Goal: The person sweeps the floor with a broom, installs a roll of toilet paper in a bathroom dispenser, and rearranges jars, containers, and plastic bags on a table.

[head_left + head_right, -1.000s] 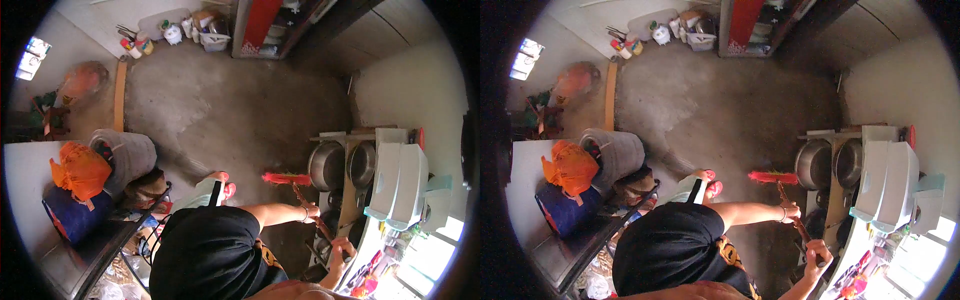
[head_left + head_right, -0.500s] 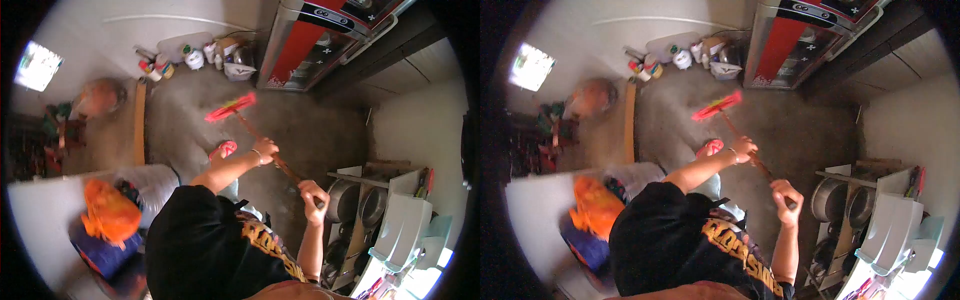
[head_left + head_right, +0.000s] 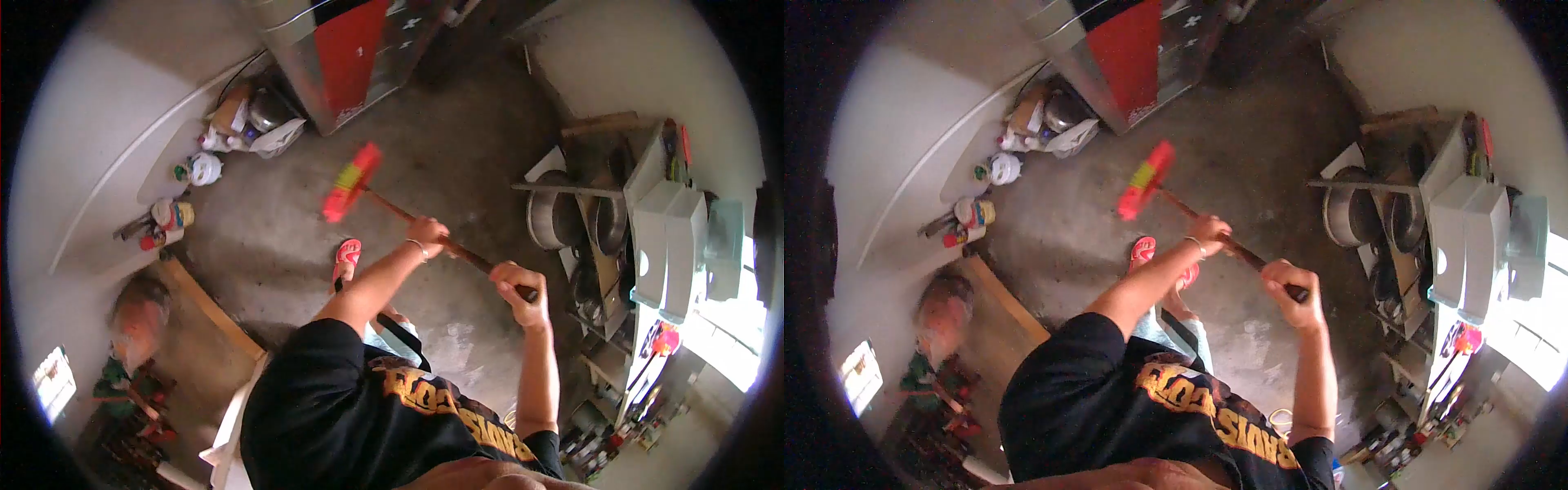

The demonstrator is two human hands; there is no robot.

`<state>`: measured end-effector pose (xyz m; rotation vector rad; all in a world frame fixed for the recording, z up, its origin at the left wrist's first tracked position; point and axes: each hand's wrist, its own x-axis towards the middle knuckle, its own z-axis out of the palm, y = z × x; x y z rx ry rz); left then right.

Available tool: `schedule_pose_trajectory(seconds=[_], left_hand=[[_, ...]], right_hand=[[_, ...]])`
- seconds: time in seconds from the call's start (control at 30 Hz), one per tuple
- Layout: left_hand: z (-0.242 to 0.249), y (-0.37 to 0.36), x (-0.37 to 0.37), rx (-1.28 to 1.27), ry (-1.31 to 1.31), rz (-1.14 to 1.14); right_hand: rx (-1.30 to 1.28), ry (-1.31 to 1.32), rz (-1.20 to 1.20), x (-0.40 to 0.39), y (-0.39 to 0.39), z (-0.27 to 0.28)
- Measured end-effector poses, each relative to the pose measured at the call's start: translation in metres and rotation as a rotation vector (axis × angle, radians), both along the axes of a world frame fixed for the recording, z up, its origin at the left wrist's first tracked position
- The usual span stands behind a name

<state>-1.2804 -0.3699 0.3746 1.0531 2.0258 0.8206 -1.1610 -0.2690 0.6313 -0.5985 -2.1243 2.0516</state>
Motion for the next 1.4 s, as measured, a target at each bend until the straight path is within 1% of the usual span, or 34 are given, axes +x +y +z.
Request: schedule_pose_trajectory(seconds=[0.03,0.07,0.1,0.13,0.17,0.2,0.27,0.37,0.4,0.47,0.53,0.6,0.63,0.7,0.73,0.77,0.8,0.83,0.87,0.9,0.93,1.0,1.07,1.1,1.17,1.23,1.3,1.37,1.4], left_hand=[[0.017,0.022,0.012,0.035,-0.035,-0.043],[-0.007,0.052,0.036,0.105,-0.062,-0.129],[-0.006,0.074,0.053,0.233,-0.084,-0.123],[0.020,0.087,0.062,0.215,-0.110,-0.073],[0.050,0.099,0.060,0.122,-0.165,-0.141],[0.062,0.112,0.061,0.161,-0.170,-0.129],[0.071,0.135,0.066,0.229,-0.170,-0.107],[0.068,0.167,0.046,0.285,-0.008,-0.092],[0.065,0.179,0.031,0.305,0.048,-0.094],[0.028,0.200,-0.007,0.323,0.208,-0.099],[0.000,0.215,-0.052,0.249,0.294,-0.193],[-0.057,0.228,-0.066,0.141,0.275,-0.059],[-0.058,0.237,-0.053,0.114,0.264,-0.135],[-0.043,0.244,-0.014,0.052,0.240,-0.282],[-0.032,0.255,0.014,0.048,0.208,-0.358],[-0.027,0.264,0.046,0.051,0.174,-0.358],[-0.066,0.276,0.084,0.177,0.075,-0.371],[-0.020,0.285,0.099,0.098,0.095,-0.439],[-0.011,0.293,0.118,0.089,0.093,-0.440],[-0.022,0.306,0.135,0.188,0.036,-0.514],[-0.011,0.316,0.137,0.225,0.004,-0.512],[0.022,0.331,0.127,0.283,-0.062,-0.512],[0.043,0.353,0.101,0.247,-0.028,-0.597],[0.049,0.370,0.085,0.232,-0.010,-0.643],[0.054,0.407,0.047,0.258,0.033,-0.697],[0.045,0.454,0.006,0.278,0.094,-0.765],[0.015,0.510,-0.037,0.336,0.207,-0.824],[0.011,0.564,-0.085,0.200,0.318,-0.915],[0.005,0.581,-0.107,0.238,0.344,-0.863]], right_hand=[[0.052,-0.019,-0.006,0.007,0.009,0.014],[0.105,-0.038,-0.010,0.012,0.018,0.028],[0.144,-0.074,-0.018,0.014,0.026,0.044],[0.179,-0.112,-0.024,0.018,0.032,0.057],[0.198,-0.081,-0.074,0.023,0.038,0.064],[0.205,-0.029,-0.074,0.026,0.051,0.072],[0.154,0.092,-0.172,0.043,0.079,0.081],[0.115,0.181,-0.230,0.051,0.119,0.077],[0.096,0.206,-0.245,0.051,0.134,0.067],[0.047,0.244,-0.272,0.039,0.158,0.025],[0.089,0.221,-0.290,0.020,0.175,-0.029],[-0.018,0.250,-0.293,0.012,0.182,-0.079],[0.001,0.213,-0.316,0.025,0.190,-0.085],[0.027,0.133,-0.354,0.063,0.195,-0.087],[0.026,0.114,-0.386,0.088,0.200,-0.081],[0.020,0.057,-0.433,0.103,0.204,-0.054],[0.043,0.060,-0.450,0.122,0.211,-0.038],[0.016,0.051,-0.502,0.136,0.214,-0.022],[0.062,0.014,-0.532,0.145,0.219,-0.006],[0.074,0.038,-0.555,0.151,0.224,0.007],[0.124,0.073,-0.551,0.156,0.232,0.020],[0.128,0.147,-0.568,0.161,0.245,0.038],[0.184,0.207,-0.575,0.147,0.252,0.043],[0.217,0.238,-0.582,0.136,0.256,0.042],[0.311,0.238,-0.691,0.104,0.263,0.032],[0.404,0.234,-0.813,0.059,0.272,0.009],[0.469,0.236,-0.920,0.000,0.292,-0.023],[0.540,0.297,-0.980,-0.055,0.321,-0.069],[0.535,0.263,-1.052,-0.085,0.334,-0.089]])
